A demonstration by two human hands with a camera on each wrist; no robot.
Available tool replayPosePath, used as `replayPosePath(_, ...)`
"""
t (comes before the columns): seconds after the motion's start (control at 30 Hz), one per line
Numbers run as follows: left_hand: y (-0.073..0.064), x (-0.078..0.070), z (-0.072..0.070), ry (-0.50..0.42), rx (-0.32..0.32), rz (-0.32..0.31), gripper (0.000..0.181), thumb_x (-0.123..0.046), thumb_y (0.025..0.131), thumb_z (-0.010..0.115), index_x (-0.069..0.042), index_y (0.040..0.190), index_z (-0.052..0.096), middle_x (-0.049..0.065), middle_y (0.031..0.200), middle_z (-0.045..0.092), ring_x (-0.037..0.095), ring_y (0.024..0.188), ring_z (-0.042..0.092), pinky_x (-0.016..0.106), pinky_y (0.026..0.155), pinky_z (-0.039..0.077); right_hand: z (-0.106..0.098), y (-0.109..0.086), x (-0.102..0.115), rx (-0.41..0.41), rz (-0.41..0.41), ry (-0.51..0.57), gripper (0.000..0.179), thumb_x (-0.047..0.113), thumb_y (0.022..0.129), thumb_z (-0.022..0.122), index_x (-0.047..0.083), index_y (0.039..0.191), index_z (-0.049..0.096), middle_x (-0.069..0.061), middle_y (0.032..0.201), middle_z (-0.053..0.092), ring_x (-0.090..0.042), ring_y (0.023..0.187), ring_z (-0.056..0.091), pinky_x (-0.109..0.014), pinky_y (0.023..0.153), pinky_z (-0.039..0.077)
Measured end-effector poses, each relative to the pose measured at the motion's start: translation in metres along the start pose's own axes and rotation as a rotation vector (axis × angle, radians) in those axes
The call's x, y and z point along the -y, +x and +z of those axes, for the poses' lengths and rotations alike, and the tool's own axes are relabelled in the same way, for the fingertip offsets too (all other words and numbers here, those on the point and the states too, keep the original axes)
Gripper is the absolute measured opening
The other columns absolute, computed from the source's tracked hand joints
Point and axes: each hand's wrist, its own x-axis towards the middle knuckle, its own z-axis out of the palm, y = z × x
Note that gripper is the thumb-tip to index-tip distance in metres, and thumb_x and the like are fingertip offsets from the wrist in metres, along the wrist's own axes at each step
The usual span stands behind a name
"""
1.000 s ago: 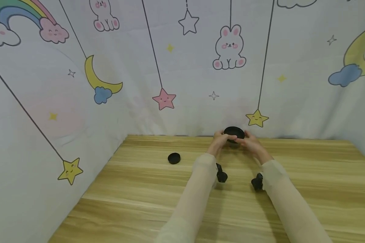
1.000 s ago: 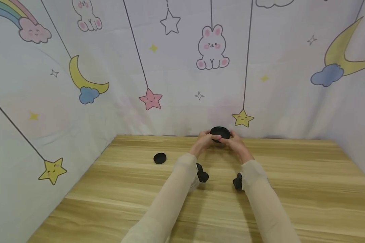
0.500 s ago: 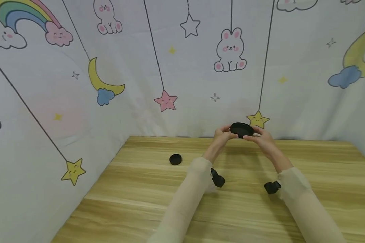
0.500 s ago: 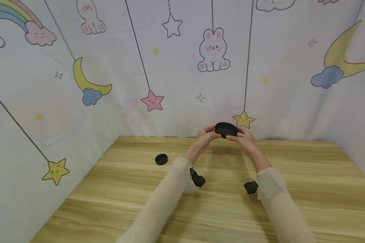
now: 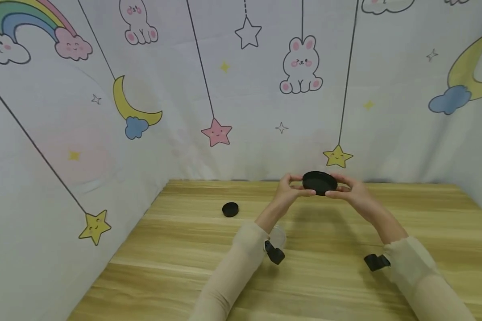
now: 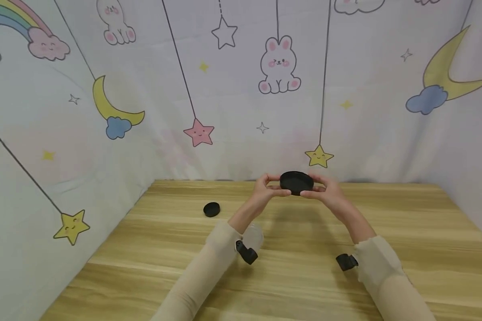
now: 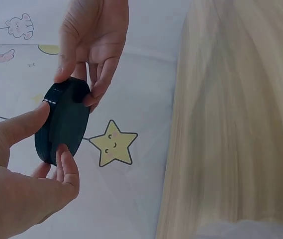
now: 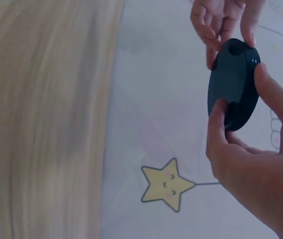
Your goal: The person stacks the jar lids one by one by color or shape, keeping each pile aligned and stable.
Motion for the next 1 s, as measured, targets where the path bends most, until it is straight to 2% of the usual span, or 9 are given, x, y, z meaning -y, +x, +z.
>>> replayPosePath(0.13,-0.012,0.006,0.004,-0.016,0.002,-0.033,0.056,0.001,0.078,0.078,-0.005,0.127,0.05,0.01,0.133,0.05,0.019,0.102,0.062,0.036,0.097,0.049,0.002,-0.005,-0.011,0.035,-0.009,-0.018,0.082,0.028,0.094,0.065,0.003,0.155,0.018,-0.025,0.16,0.017,-0.047,0.14,0.031,-0.067,0.111,0.024)
replayPosePath(0.23,-0.02,0.012,0.011,-0.017,-0.014,-0.084,0.063,0.004,0.075,0.078,-0.004,0.132,0.05,0.01,0.134,0.049,0.024,0.112,0.055,0.046,0.107,0.041,0.002,-0.008,-0.021,0.066,-0.025,-0.051,0.078,0.025,0.094,0.065,0.0,0.154,0.022,-0.028,0.158,0.022,-0.049,0.139,0.033,-0.065,0.109,0.03)
replayPosePath(0.33,-0.026,0.021,0.02,-0.015,-0.028,-0.131,0.067,0.008,0.072,0.077,-0.003,0.133,0.052,0.011,0.134,0.051,0.027,0.12,0.05,0.05,0.111,0.035,0.0,-0.012,-0.032,0.108,-0.039,-0.09,0.078,0.024,0.093,0.066,-0.002,0.153,0.023,-0.03,0.156,0.025,-0.051,0.138,0.033,-0.063,0.106,0.036)
replayPosePath(0.53,-0.034,0.037,0.031,0.042,-0.032,-0.161,0.069,0.01,0.066,0.076,0.0,0.131,0.055,0.014,0.129,0.059,0.026,0.114,0.056,0.044,0.105,0.044,-0.005,-0.015,-0.048,0.209,-0.052,-0.112,0.079,0.019,0.091,0.069,-0.006,0.15,0.024,-0.032,0.155,0.021,-0.055,0.136,0.032,-0.057,0.102,0.043)
replayPosePath(0.7,-0.04,0.041,0.038,0.084,-0.047,-0.2,0.069,0.01,0.063,0.078,-0.002,0.128,0.056,0.012,0.125,0.059,0.027,0.113,0.055,0.047,0.106,0.042,-0.01,-0.017,-0.057,0.255,-0.036,-0.103,0.079,0.017,0.087,0.072,-0.009,0.146,0.026,-0.033,0.151,0.023,-0.054,0.134,0.033,-0.055,0.104,0.041)
replayPosePath(0.8,-0.043,0.045,0.04,0.121,-0.031,-0.224,0.069,0.009,0.063,0.079,-0.002,0.127,0.055,0.012,0.125,0.058,0.029,0.115,0.054,0.048,0.108,0.039,-0.011,-0.018,-0.061,0.292,-0.026,-0.097,0.08,0.015,0.084,0.075,-0.009,0.145,0.028,-0.034,0.15,0.025,-0.051,0.131,0.038,-0.043,0.101,0.045)
replayPosePath(0.93,-0.043,0.051,0.044,0.167,-0.011,-0.236,0.07,0.01,0.063,0.079,-0.001,0.127,0.054,0.013,0.122,0.058,0.028,0.114,0.055,0.046,0.108,0.041,-0.013,-0.02,-0.07,0.345,-0.028,-0.107,0.085,0.015,0.084,0.076,-0.008,0.148,0.026,-0.036,0.151,0.024,-0.039,0.124,0.048,-0.024,0.088,0.048)
replayPosePath(1.0,-0.043,0.054,0.046,0.168,-0.001,-0.236,0.068,0.012,0.062,0.08,-0.001,0.124,0.056,0.011,0.118,0.06,0.026,0.111,0.056,0.044,0.106,0.042,-0.014,-0.021,-0.074,0.361,-0.03,-0.107,0.085,0.014,0.084,0.075,-0.008,0.149,0.024,-0.037,0.149,0.026,-0.031,0.12,0.051,-0.021,0.086,0.049)
